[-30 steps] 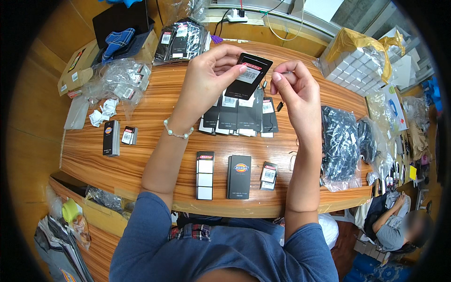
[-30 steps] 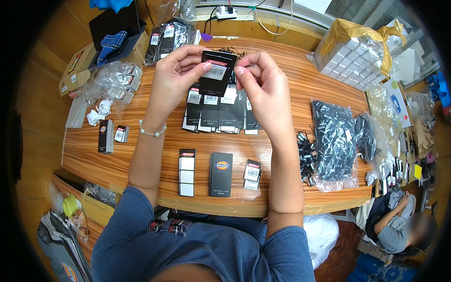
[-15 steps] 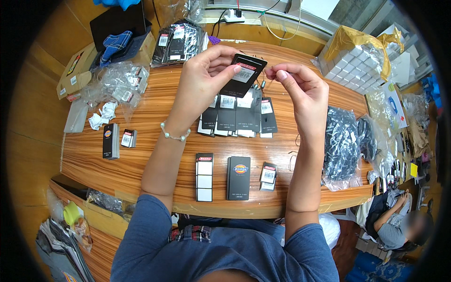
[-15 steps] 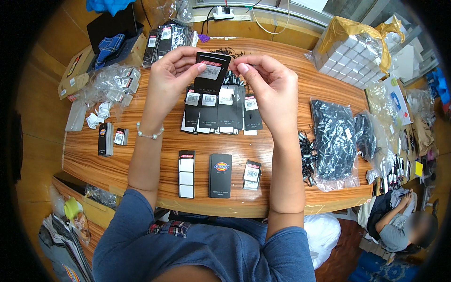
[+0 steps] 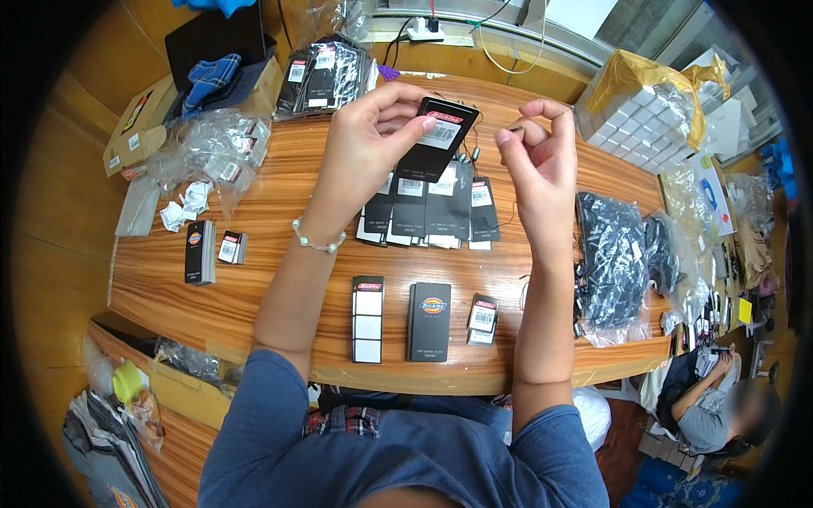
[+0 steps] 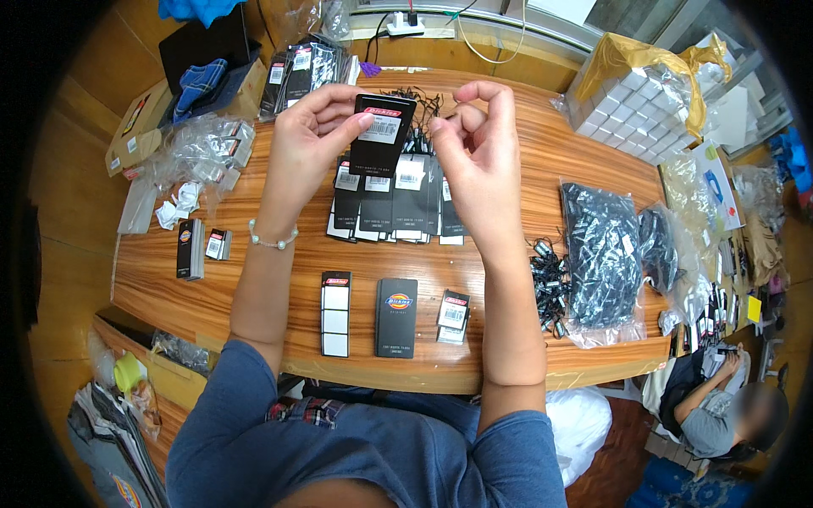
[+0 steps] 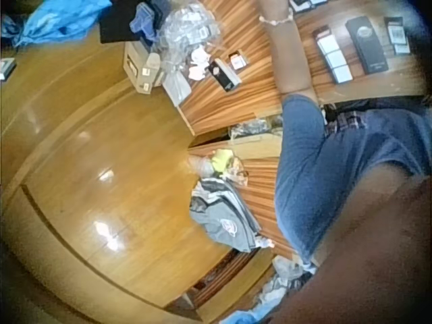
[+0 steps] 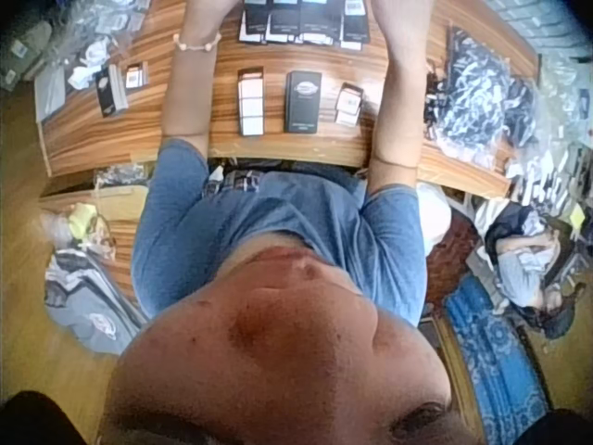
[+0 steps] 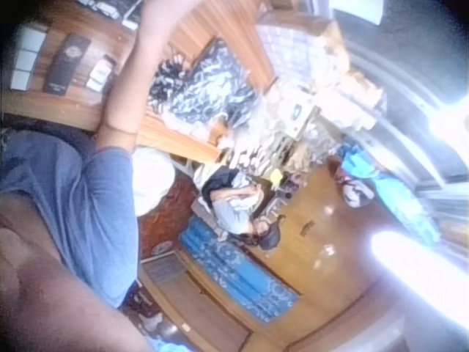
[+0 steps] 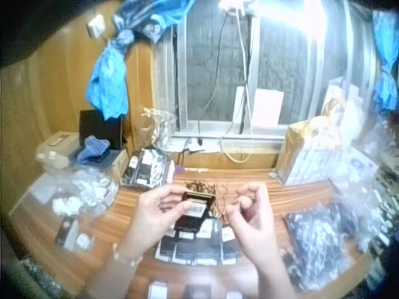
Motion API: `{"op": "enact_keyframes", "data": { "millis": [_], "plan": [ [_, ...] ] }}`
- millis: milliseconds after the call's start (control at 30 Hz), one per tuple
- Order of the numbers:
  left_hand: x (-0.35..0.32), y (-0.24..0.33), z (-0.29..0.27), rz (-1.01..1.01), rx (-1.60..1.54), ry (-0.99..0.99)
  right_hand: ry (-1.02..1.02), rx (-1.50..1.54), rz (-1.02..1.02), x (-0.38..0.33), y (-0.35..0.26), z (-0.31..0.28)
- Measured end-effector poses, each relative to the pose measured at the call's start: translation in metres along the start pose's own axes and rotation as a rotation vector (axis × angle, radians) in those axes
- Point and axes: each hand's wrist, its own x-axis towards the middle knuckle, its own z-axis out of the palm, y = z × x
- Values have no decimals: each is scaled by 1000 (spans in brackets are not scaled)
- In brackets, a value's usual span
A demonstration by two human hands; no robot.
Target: The person sits at a wooden table and repeatedly picks up small black tags and rectangular boxes. They thread a black string through the hole in each tag and place the tagged items onto a growing pile on the table.
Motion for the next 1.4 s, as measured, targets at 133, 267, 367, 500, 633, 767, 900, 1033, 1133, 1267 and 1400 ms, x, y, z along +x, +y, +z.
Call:
{"op": "enact_keyframes", "data": {
  "millis": [133,267,367,500,633,767,900,1033,1133,1267,1400],
  "plan": [
    [0,0,-1,-3,-2,-2,-72,-112,75,0,-1,-1],
    [0,-1,-2,5,-17,-5,-96,-78,143,0,-5,1],
    [0,-2,-1,0,-19,-17,-54,11,78,0,-4,4],
    [0,0,2,-12,-41,5,-39,112,61,2,-1,4],
    [-1,-2,4,1,-52,31,-49,50,102,0,2,6],
    [-2,0,7,58,-85,41,37,-137,-20,-1,11,11],
    [-4,1,10,82,0,69,69,-430,-154,-3,14,16],
    [-7,3,15,118,112,97,54,-481,-163,-3,9,18],
    [-11,8,19,163,191,89,58,-468,-171,-4,9,17],
    [-12,3,21,173,234,54,51,-476,-146,-5,9,15],
    [-13,3,22,206,282,66,28,-486,-116,-5,6,13]
  ]
}}
